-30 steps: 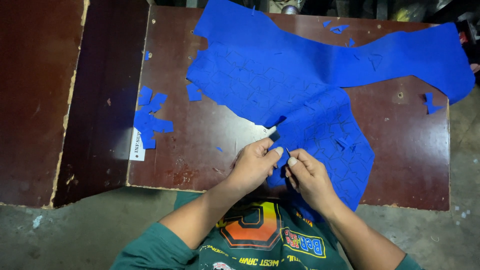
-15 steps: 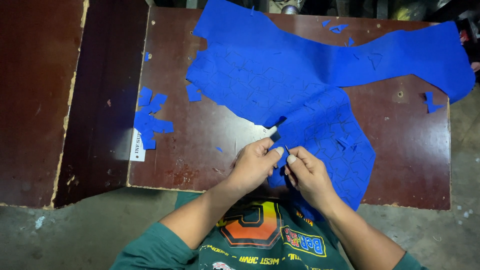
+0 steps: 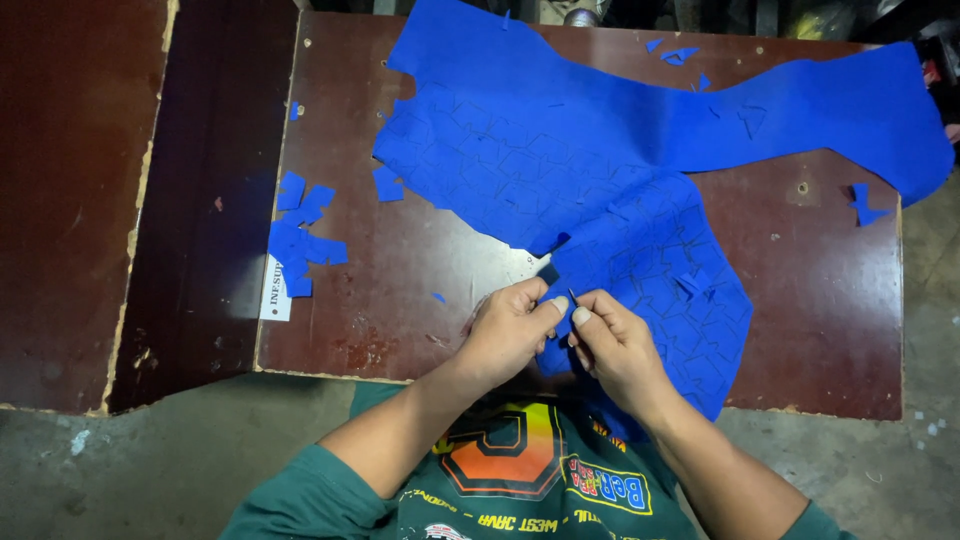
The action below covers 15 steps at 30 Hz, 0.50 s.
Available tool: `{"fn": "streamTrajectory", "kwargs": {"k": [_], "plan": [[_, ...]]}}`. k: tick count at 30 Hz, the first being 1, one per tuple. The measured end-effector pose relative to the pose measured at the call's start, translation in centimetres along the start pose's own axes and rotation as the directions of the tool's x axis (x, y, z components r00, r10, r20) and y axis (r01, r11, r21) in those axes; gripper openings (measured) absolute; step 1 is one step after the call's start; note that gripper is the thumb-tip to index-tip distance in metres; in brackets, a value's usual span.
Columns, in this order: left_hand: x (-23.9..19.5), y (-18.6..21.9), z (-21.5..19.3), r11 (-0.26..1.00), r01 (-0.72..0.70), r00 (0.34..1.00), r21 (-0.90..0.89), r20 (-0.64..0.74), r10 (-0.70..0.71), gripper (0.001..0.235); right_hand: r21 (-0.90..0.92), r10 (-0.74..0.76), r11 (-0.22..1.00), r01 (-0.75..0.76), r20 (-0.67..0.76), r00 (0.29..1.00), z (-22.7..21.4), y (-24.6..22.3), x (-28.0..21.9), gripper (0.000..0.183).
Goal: Cutting out small pattern pieces from a large sheet of blue fabric using small scissors
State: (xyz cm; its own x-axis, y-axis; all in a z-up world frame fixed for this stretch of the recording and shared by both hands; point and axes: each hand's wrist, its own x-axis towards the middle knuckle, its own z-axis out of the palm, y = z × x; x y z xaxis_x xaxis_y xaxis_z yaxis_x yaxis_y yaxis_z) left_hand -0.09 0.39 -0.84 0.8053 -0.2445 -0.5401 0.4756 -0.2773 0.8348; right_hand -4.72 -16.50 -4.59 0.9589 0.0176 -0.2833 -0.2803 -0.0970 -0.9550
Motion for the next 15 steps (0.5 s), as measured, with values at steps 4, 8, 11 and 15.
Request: {"fn": "streamTrajectory", "kwargs": {"k": [4,8,11,15], "plan": [[-0.4,0.6,-0.2,1.000,-0.004,1.000,-0.016,-0.013,0.004,0.026,-0.004,-0.014,1.000,0.014,-0.001,1.000,0.0,0.1,0.1,0.024],[-0.8,0.9,-0.4,0.998,-0.011,1.000,-0.055,-0.004,0.011,0.023,0.026,-0.015,1.000,0.015,0.007,1.000,0.0,0.3,0.0,0.024],[-1.2,1.1,-0.4,0.994,-0.020,1.000,-0.110,-0.006,0.020,0.021,0.058,-0.009,0.998,0.006,0.048,0.999,-0.1,-0.6,-0.2,0.025],[-0.5,-0.7,-0.2,0.996,-0.017,1.000,-0.087,0.009,0.018,0.021,0.066,0.025,0.997,-0.035,0.142,0.990,-1.7,-1.4,-0.7,0.028]]}}
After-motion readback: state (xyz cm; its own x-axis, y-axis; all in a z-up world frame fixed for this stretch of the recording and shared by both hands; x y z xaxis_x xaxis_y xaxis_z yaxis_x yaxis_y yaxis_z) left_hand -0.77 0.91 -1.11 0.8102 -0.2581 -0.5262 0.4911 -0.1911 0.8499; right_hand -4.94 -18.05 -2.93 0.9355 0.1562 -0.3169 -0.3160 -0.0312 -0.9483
